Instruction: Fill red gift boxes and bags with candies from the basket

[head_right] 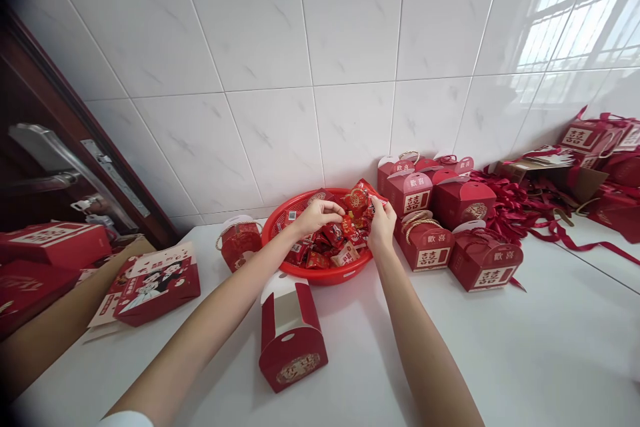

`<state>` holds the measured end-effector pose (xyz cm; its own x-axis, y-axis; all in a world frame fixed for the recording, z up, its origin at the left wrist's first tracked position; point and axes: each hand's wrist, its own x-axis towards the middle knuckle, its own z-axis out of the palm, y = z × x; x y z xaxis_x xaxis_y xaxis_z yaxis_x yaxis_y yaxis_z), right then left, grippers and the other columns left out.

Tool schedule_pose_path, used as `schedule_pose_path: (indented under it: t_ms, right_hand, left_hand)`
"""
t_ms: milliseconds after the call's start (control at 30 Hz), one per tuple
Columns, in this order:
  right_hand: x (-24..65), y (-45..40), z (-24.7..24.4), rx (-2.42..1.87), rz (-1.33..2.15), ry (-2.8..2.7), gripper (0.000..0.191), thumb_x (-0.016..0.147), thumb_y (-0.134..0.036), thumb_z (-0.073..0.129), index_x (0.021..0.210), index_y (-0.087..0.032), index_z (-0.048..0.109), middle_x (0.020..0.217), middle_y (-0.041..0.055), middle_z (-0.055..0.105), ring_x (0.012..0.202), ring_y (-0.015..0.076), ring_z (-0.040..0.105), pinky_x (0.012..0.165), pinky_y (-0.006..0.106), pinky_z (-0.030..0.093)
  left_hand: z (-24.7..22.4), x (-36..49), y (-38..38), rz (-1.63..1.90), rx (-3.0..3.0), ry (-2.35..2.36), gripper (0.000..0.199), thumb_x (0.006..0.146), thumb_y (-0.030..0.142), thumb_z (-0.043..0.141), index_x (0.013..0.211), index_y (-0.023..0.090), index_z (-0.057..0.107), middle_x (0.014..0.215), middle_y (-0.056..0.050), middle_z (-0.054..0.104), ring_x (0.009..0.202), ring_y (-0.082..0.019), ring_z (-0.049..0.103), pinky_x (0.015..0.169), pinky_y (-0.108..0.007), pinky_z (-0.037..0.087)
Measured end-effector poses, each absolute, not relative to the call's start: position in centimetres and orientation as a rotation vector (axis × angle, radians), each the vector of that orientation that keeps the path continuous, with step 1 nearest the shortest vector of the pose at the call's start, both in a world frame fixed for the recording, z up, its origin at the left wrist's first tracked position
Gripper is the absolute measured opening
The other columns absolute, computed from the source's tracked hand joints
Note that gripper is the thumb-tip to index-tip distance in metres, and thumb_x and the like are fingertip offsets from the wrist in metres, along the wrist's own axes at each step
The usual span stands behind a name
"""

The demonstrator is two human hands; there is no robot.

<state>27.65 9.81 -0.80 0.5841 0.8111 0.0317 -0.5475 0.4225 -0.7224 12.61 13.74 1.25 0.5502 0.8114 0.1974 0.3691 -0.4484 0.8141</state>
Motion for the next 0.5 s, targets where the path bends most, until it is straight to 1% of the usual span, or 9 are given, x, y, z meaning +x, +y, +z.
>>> schedule_pose_path:
  t_ms: [100,167,267,433,500]
  right_hand:
    - [27.6,9.8,-0.9,-0.741,0.893,-0.462,0.021,0.056,-0.032,0.075,0.066,-0.019,0.063,0.065,-0.0032,0.068,0.063,0.0136,0.063,0.056,0.024,0.05]
    - [27.6,9.9,-1.1,-0.757,0.901,-0.512,0.023,0.056,-0.035,0.075,0.067,-0.019,0.062,0.066,-0.0028,0.067,0.064,0.0141,0.063,0.058,0.025,0.051]
    - [27.9,10.0,-1.8,-0.82,0.86,-0.627,0.026,0.06,-0.04,0.074,0.071,-0.02,0.062,0.068,-0.0024,0.066,0.066,0.0152,0.061,0.064,0.028,0.052]
    - [27.8,9.0,-1.6,-1.023,0.545,-0.911,0.031,0.074,-0.05,0.069,0.081,-0.021,0.064,0.079,0.0018,0.067,0.079,0.0202,0.062,0.075,0.033,0.051]
    - [27.2,7.9,-0.6,-1.022,0.581,-0.99,0.034,0.075,-0.054,0.068,0.084,-0.021,0.065,0.08,0.0025,0.067,0.079,0.0212,0.062,0.073,0.034,0.051]
  left_hand:
    - [0.8,10.9,12.2,0.906,1.845,0.9,0.02,0.075,0.022,0.07,0.092,0.012,0.075,0.088,-0.007,0.077,0.078,-0.016,0.069,0.078,-0.029,0.055]
    - [0.3,9.8,11.1,0.984,1.681,0.845,0.026,0.071,0.026,0.076,0.094,0.013,0.076,0.092,-0.007,0.077,0.08,-0.017,0.068,0.08,-0.031,0.054]
    - [-0.4,8.3,9.6,1.048,1.536,0.832,0.035,0.066,0.033,0.082,0.096,0.014,0.077,0.093,-0.007,0.076,0.082,-0.017,0.067,0.081,-0.032,0.053]
    - [-0.3,6.7,7.0,1.181,1.568,0.866,0.04,0.068,0.037,0.082,0.1,0.015,0.073,0.078,-0.002,0.069,0.073,-0.014,0.062,0.074,-0.028,0.05]
    - [0.3,6.3,5.9,1.236,1.615,0.868,0.037,0.072,0.036,0.08,0.101,0.016,0.07,0.074,0.001,0.065,0.069,-0.012,0.06,0.071,-0.026,0.049]
